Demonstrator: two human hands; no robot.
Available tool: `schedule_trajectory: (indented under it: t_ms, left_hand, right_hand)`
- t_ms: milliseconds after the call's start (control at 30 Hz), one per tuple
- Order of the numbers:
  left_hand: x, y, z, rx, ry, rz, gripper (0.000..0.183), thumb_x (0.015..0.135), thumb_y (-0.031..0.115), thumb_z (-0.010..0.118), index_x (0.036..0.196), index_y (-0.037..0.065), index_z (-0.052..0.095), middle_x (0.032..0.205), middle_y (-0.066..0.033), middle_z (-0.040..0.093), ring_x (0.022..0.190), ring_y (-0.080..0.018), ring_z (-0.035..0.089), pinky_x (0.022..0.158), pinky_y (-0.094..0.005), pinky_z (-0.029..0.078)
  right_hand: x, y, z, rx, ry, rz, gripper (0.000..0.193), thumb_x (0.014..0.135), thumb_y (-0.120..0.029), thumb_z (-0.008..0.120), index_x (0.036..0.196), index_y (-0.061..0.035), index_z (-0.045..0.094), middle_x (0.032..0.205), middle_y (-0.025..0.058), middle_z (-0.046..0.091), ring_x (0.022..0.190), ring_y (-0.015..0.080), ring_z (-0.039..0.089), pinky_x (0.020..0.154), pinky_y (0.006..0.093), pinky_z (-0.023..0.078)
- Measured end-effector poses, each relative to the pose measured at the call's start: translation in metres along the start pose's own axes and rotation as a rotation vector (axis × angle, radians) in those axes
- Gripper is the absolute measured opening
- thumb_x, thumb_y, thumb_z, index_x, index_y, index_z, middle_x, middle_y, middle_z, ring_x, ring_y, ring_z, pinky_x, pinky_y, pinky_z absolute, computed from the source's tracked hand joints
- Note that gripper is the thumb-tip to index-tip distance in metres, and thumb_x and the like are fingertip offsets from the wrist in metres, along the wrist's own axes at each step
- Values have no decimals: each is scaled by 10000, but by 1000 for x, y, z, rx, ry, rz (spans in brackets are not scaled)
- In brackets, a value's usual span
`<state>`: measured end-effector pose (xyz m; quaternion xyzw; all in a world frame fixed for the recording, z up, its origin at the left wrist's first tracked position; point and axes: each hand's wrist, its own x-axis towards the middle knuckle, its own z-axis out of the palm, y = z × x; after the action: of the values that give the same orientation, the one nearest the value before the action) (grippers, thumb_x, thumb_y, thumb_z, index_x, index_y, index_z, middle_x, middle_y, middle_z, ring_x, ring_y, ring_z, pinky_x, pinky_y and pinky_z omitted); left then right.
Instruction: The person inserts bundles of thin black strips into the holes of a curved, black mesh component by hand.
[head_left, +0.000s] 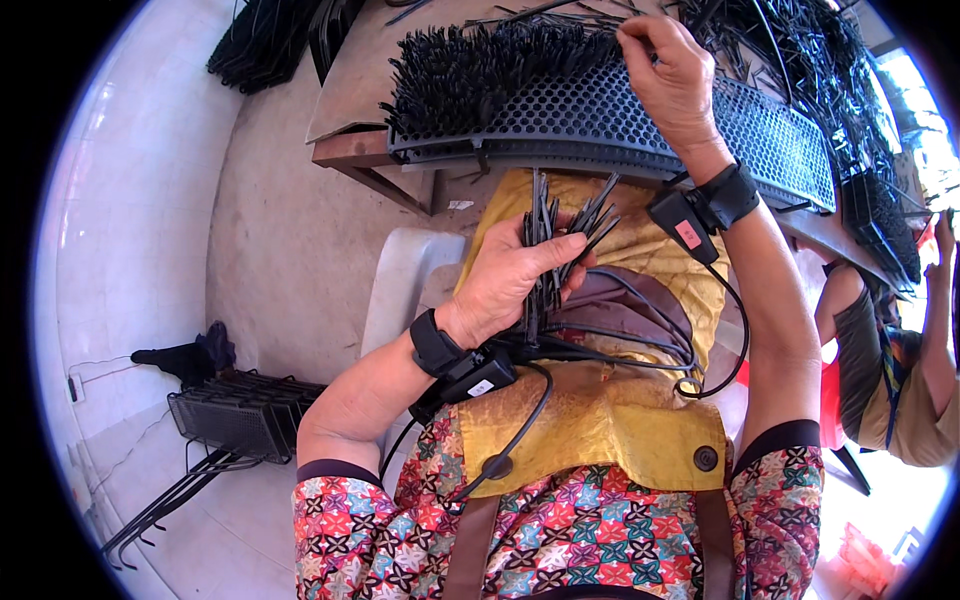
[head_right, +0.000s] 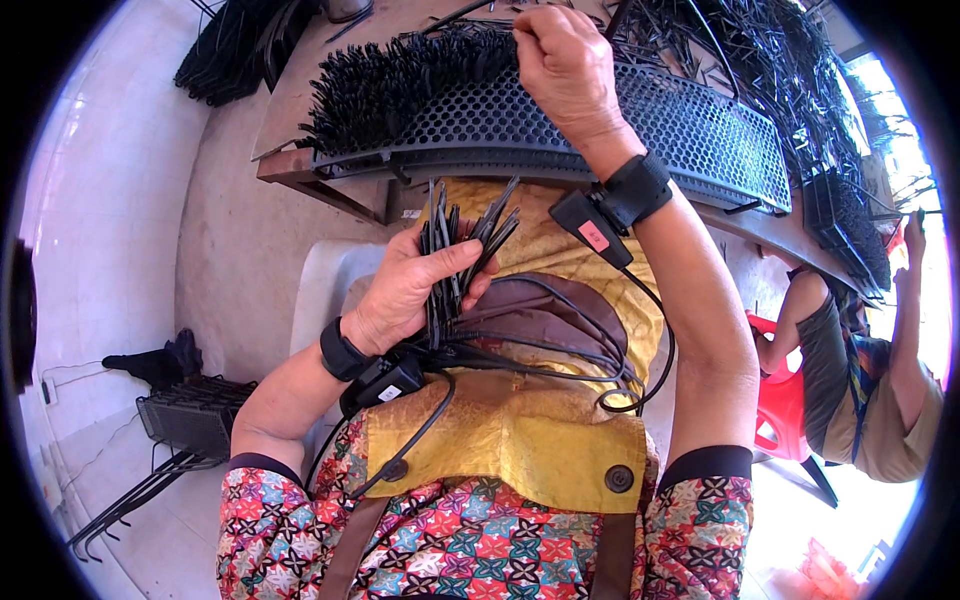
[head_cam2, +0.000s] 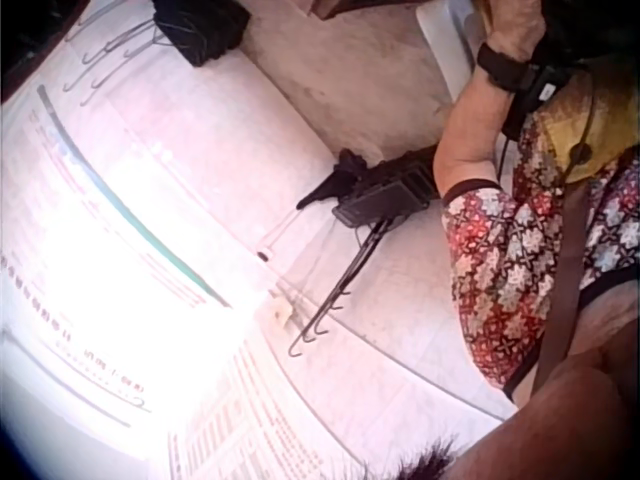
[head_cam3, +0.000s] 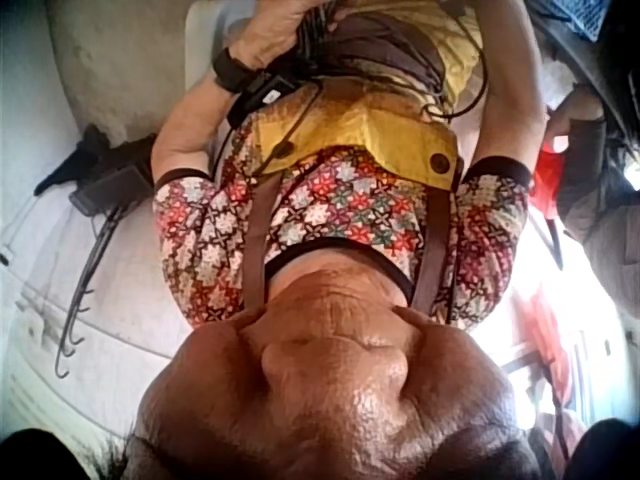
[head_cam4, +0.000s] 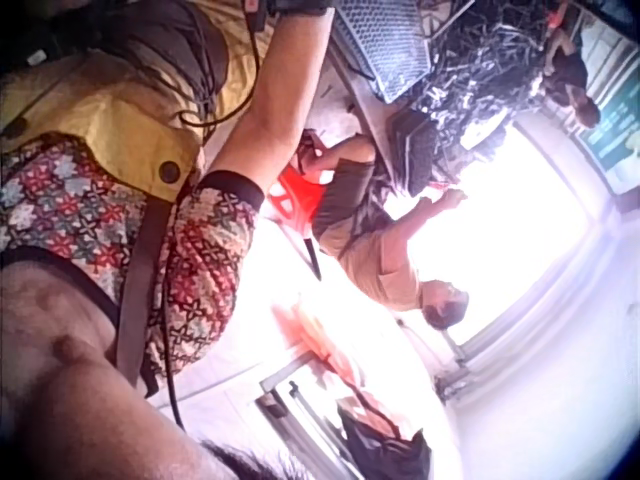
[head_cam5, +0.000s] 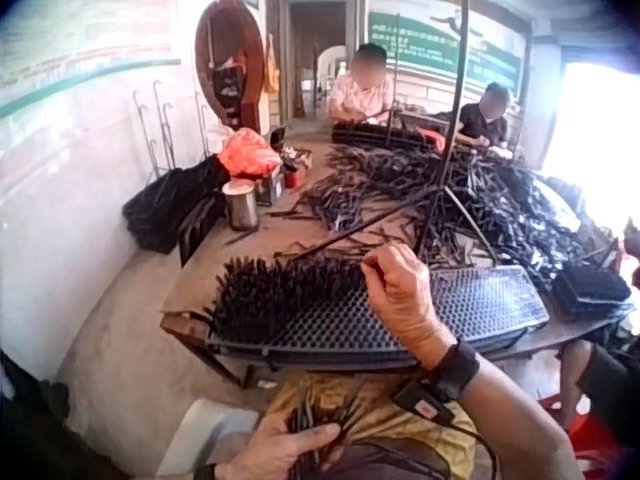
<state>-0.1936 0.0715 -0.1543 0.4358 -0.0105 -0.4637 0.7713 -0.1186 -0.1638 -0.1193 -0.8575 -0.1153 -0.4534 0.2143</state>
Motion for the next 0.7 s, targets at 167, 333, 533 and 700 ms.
schedule_trajectory:
  t_ms: [167,333,533,700]
  left_hand:
    - [0,1,0,-9,-28,-4,344,831,126,672,1098,4,493,831,-100,626,638,-135,592,518,-241,480]
    - [1,-1,-2,-3,-37,8,301,824,54,657,1085,-5,517,859,-125,638,653,-161,595,524,-255,483]
    - [-1,-2,1,61,-39,35,309,801,27,671,1069,-10,521,853,-112,638,650,-147,585,528,-256,476]
    - [-1,-7,3,135,-95,50,288,789,20,681,1037,-17,539,855,-103,638,655,-137,582,540,-246,472]
  right_hand:
    - [20,-13,11,74,-144,-128,88,679,5,589,749,-6,537,685,184,543,687,381,553,597,441,439]
    - [16,-10,7,-7,-303,-119,114,681,-12,614,752,1,526,700,192,542,713,406,545,595,446,432]
    - [-26,-45,-24,362,-352,294,199,812,-178,666,853,14,633,627,71,606,541,103,540,509,269,450]
    - [-58,-80,-54,644,-661,614,168,836,-117,625,908,35,636,667,49,588,639,51,499,574,237,439]
